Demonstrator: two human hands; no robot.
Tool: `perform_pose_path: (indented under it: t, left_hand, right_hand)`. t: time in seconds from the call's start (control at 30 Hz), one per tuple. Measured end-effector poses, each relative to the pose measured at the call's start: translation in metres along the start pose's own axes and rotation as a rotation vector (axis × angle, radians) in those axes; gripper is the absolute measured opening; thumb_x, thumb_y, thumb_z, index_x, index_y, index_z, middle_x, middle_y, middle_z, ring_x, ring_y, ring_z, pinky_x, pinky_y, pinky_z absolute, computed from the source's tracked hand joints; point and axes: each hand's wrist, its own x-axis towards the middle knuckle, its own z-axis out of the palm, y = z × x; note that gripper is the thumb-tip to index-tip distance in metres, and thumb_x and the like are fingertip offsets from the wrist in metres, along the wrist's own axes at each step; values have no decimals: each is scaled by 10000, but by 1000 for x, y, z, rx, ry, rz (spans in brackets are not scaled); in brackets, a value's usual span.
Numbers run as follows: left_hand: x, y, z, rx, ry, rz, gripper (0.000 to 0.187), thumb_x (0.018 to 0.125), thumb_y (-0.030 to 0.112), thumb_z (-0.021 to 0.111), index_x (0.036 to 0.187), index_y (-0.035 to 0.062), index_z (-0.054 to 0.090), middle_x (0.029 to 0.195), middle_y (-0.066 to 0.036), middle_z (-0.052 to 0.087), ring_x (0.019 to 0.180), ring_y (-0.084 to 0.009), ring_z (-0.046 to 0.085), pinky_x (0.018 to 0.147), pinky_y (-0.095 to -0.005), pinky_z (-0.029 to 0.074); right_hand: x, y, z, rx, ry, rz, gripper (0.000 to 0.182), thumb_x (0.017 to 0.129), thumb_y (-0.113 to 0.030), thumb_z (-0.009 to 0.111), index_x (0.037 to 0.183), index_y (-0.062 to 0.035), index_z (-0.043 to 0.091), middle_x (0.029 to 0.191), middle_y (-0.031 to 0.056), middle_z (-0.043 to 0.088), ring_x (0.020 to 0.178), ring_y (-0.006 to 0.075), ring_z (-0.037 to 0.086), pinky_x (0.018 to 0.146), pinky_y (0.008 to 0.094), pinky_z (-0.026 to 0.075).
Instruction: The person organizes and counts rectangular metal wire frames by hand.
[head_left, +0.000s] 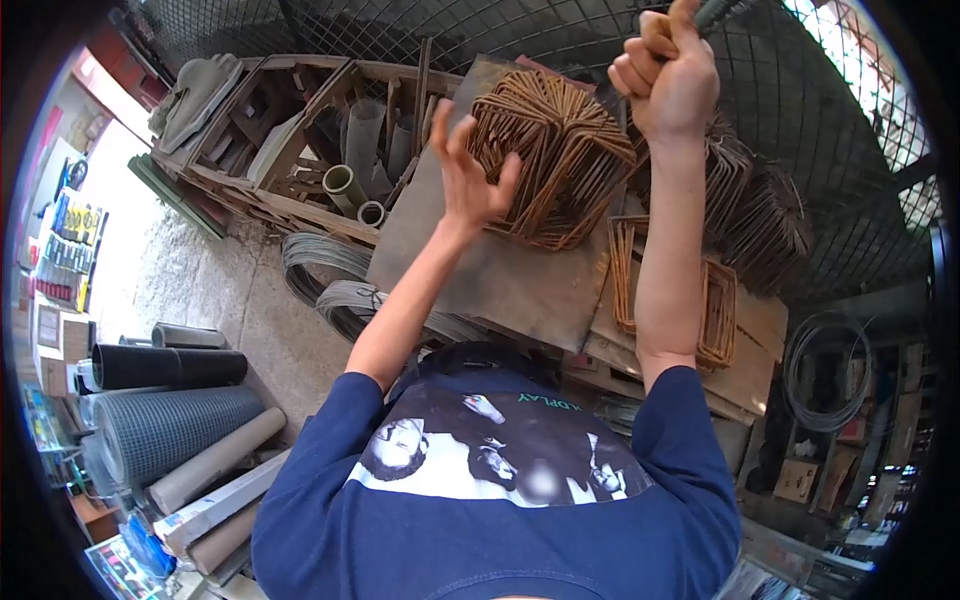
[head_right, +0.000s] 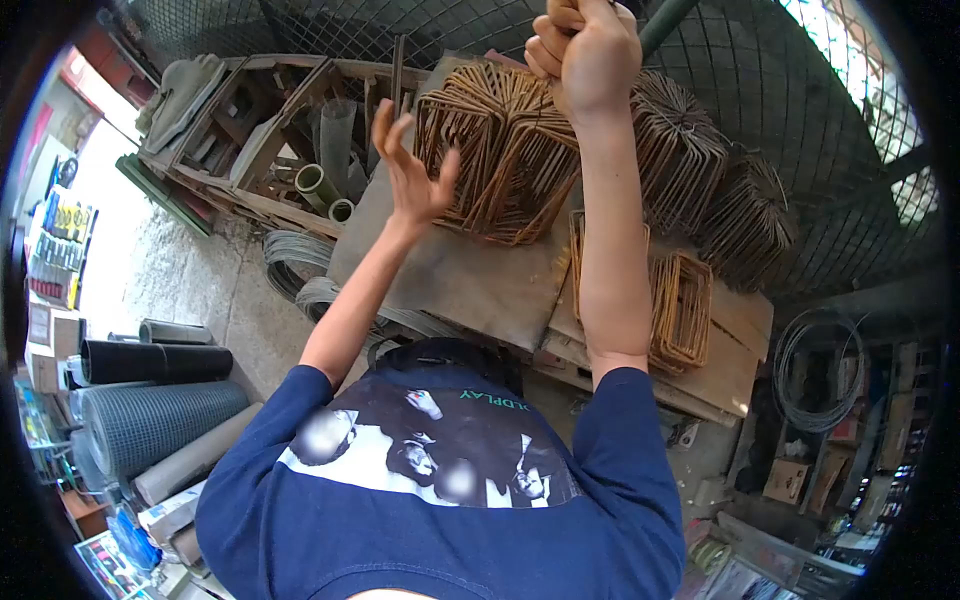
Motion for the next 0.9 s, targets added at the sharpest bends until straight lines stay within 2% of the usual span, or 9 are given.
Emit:
perform_pose_path:
  t: [0.1, 0.13, 0.2, 0.3, 0.33, 0.37, 0.47, 0.83, 0.9]
  left_hand:
    - [-27, 40, 2, -221, -199, 54, 805, 735, 214, 733, 1337, 8, 240, 1367, -265, 275, 1280, -441, 292, 1011, -517, 335]
    - [-36, 40, 13, -224, -197, 57, 805, 735, 214, 733, 1337, 8, 240, 1367, -265, 275, 1280, -441, 292, 1011, -517, 335]
    - [-45, 39, 33, -163, -206, -258, 859, 721, 276, 759, 1345, -20, 249, 1351, -263, 299, 1251, -446, 324, 1002, -510, 346]
    - [-37, 35, 42, -120, -281, -352, 874, 723, 303, 756, 1351, -45, 259, 1323, -263, 341, 1227, -441, 351, 1006, -514, 339]
    - [-31, 45, 41, 51, -272, -348, 862, 695, 253, 751, 1355, -39, 280, 1294, -252, 378, 1212, -417, 369, 1026, -508, 312]
    - [-31, 43, 45, 58, -262, -353, 862, 695, 253, 751, 1355, -39, 280, 1294, -252, 378, 1212, -417, 369, 1026, -508, 312]
    - [-37, 34, 59, 109, -254, -362, 888, 635, 197, 729, 1370, -20, 281, 1261, -232, 402, 1191, -392, 387, 1043, -485, 276]
    - [-29, 12, 71, 252, -107, -370, 856, 615, 157, 726, 1323, -26, 282, 1223, -240, 368, 1147, -410, 354, 982, -540, 249]
    - [-28, 6, 69, 245, -117, -357, 819, 629, 157, 727, 1294, -38, 290, 1210, -242, 381, 1139, -408, 363, 968, -527, 286]
  right_hand:
    - [3, -1, 5, -24, 21, 23, 564, 982, -534, 327, 543, -189, 250, 417, -66, 168, 324, 64, 114, 323, 255, 124]
    - [4, 0, 6, -4, 33, 35, 562, 984, -529, 327, 544, -187, 254, 418, -65, 170, 324, 65, 114, 322, 255, 126]
    - [4, 1, 9, 10, 33, 49, 560, 986, -524, 328, 545, -186, 258, 420, -65, 172, 324, 65, 115, 321, 254, 127]
    - [5, 2, 12, -4, 24, 66, 564, 983, -527, 333, 542, -185, 257, 421, -64, 170, 324, 67, 120, 324, 257, 129]
    - [6, 3, 15, -11, 0, 82, 538, 1001, -490, 286, 564, -178, 257, 436, -60, 159, 349, 74, 103, 352, 262, 118]
    - [6, 4, 17, -20, -23, 100, 517, 1020, -452, 239, 586, -172, 258, 451, -56, 148, 373, 81, 85, 380, 267, 108]
    - [8, 5, 25, -24, -17, 97, 521, 1014, -463, 263, 585, -167, 265, 449, -53, 156, 365, 73, 91, 374, 261, 108]
    - [18, 12, 14, 53, -110, 101, 525, 1005, -480, 290, 588, -161, 265, 453, -57, 152, 372, 72, 81, 381, 265, 115]
    - [19, 16, 10, 55, -113, 83, 521, 1008, -471, 289, 589, -161, 267, 453, -56, 153, 371, 72, 85, 381, 264, 117]
